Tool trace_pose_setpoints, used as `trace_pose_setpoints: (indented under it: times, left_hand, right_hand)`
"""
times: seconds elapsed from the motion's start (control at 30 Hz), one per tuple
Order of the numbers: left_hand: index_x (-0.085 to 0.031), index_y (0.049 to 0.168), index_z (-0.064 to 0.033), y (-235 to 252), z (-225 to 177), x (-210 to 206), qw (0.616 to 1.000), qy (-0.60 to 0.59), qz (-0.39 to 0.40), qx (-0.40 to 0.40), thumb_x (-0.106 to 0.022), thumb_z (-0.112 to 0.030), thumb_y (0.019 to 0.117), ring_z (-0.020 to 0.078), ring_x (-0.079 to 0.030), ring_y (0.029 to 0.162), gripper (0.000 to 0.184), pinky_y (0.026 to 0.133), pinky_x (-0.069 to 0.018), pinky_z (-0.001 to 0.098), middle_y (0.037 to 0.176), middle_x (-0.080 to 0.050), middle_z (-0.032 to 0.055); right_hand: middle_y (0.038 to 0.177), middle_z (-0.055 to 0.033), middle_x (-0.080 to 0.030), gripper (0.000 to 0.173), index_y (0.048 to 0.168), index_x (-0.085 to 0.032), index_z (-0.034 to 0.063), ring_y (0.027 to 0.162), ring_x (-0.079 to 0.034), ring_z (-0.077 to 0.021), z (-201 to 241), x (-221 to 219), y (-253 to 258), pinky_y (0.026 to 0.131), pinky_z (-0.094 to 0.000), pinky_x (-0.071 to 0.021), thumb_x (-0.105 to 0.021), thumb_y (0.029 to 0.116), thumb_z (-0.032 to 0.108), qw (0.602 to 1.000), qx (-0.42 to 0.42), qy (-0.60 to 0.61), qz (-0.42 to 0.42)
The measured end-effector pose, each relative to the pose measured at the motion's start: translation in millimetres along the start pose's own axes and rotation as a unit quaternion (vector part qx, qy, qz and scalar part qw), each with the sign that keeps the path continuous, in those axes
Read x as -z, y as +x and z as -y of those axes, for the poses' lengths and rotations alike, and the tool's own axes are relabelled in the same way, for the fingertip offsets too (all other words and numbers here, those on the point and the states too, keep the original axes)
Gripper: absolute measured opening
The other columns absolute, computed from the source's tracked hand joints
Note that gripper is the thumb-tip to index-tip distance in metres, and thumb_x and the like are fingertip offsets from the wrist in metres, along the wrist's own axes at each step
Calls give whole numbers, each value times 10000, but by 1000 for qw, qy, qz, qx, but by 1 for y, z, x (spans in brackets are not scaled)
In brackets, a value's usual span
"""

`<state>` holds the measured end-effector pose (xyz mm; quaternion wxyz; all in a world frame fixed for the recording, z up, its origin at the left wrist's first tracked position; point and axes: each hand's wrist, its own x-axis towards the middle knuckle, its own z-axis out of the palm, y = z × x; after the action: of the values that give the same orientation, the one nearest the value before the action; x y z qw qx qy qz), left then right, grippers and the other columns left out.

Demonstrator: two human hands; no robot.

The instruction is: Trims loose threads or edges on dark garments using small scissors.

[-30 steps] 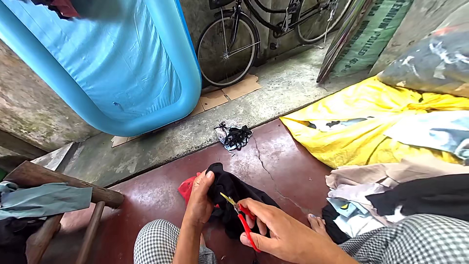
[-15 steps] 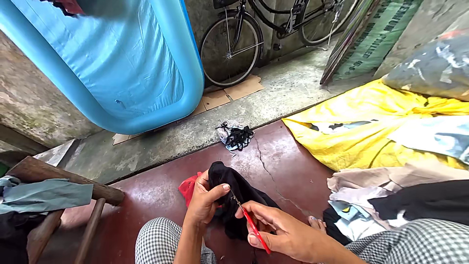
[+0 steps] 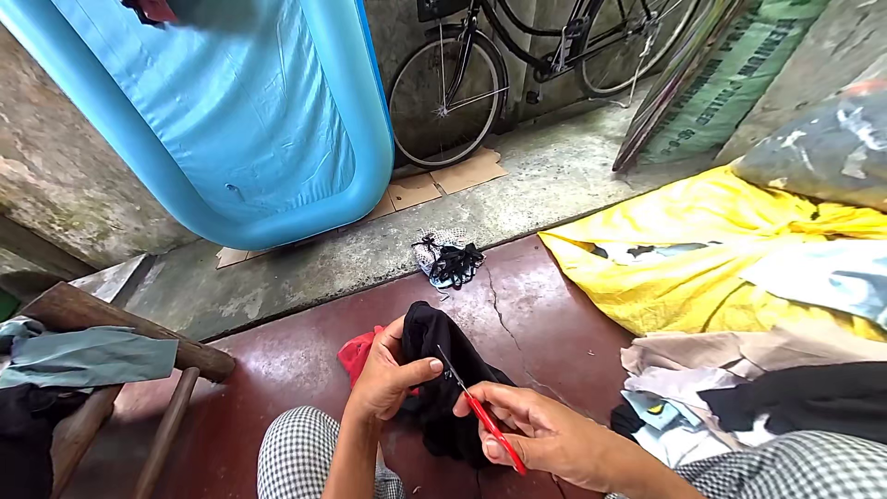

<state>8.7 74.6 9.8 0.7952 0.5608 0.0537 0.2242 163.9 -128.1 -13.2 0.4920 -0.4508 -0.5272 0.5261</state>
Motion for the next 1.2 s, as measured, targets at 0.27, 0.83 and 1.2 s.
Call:
trace_pose_setpoints:
  times: [0.27,0.83,1.2]
  left_hand:
    - [-625,1318,-97,0,-3,0,1000,-19,3,-3,-846,-8,765,210,-699,1017,603,905,-593,426,1173,-691,137]
    - [-621,1306,-66,2,-2,-3,999,32,24,5,-825,14,781,227,-697,1027,569,924,-586,434,1169,-690,149]
    - [-695,1192,-76,0,-12,5,999,14,37,25,-562,-217,1049,181,-708,916,241,858,-597,395,1038,-718,131]
  right_hand:
    - [887,-39,-668,408,1339,-588,148,736,-659,-121,0,-3,0,630,-277,-563,-663,990,346,999,-3,37,12]
    - [891,-28,-647,476,1372,-550,174,749,-636,-123,-3,-2,2,651,-288,-545,-657,985,429,1000,-7,0,-4]
    - [890,-5,-635,449,1348,-592,198,727,-598,-100,-1,6,-1,625,-267,-509,-681,969,420,998,-33,-45,4]
